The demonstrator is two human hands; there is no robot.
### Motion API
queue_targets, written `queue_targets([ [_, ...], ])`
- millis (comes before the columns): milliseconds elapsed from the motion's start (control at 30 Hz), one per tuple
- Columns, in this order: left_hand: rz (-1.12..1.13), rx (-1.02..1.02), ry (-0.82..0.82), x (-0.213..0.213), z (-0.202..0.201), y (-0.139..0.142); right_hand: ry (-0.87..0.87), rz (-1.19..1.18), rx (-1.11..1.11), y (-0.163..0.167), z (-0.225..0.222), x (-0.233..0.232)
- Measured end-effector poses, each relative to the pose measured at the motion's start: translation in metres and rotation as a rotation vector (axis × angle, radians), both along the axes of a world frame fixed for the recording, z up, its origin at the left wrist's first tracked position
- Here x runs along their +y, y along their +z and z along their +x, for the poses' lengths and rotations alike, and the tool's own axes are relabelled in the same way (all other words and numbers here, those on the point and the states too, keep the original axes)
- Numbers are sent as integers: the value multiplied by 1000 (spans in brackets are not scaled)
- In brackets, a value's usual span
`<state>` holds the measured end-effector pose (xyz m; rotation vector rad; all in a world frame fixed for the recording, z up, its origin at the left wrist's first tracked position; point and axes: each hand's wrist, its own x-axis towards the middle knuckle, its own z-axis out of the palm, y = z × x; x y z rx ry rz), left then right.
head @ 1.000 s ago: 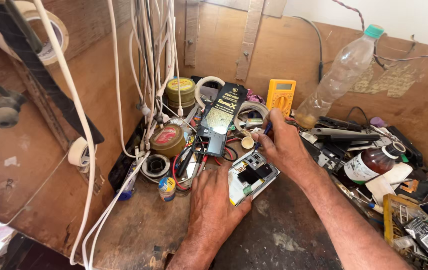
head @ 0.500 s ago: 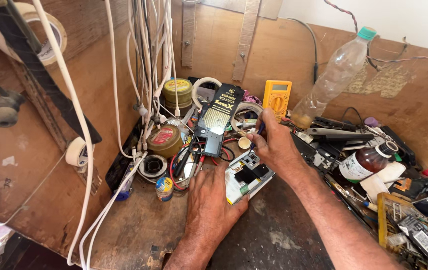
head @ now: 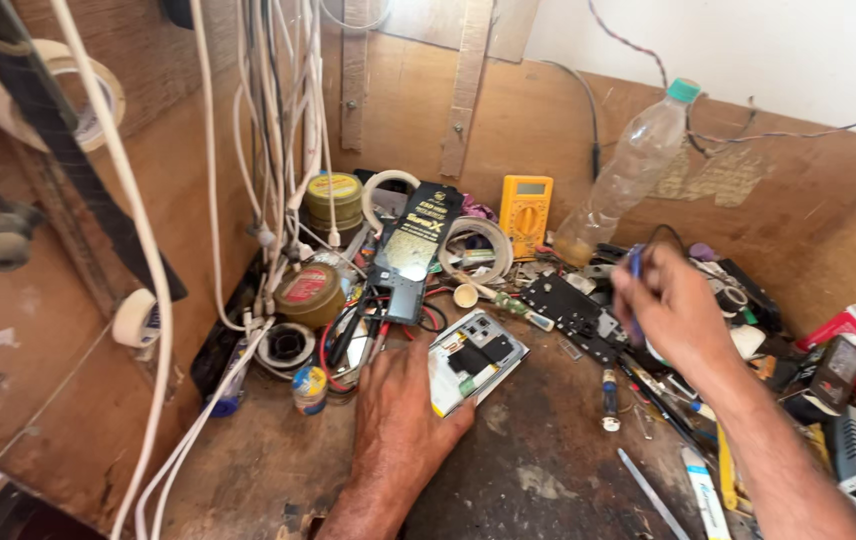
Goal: The person uses a small screwdriver to remove screws from a disassembled smartphone on a cluttered workbench, then removes the camera module, inspects it, and places it back into the phone chassis.
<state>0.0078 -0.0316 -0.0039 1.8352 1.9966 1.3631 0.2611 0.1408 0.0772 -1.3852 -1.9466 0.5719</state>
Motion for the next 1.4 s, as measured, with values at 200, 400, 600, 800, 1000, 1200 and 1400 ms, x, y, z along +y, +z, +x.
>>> queue_targets([
  [200, -31, 8, -7, 0, 0, 2, -105, -69, -431, -43, 18, -6],
  [400, -32, 12, -1, 0, 0, 1, -191, -120, -480, -68, 9, -5],
  [600, -16, 9, -1, -1, 0, 2, -180, -149, -501, -69, 3, -9],
  [800, -19, -2, -16, -3, 1, 4, -140, -105, -564, -68, -2, -14],
  [1000, -4, -12, -16, -2, 1, 4, -116, -207, -459, -56, -19, -24],
  [1200, -7, -12, -13, -2, 2, 2, 7, -94, -473, -50, -49, -43],
  [1400, -13, -22, -15, -1, 2, 2, 74, 17, -474, -45, -58, -50],
])
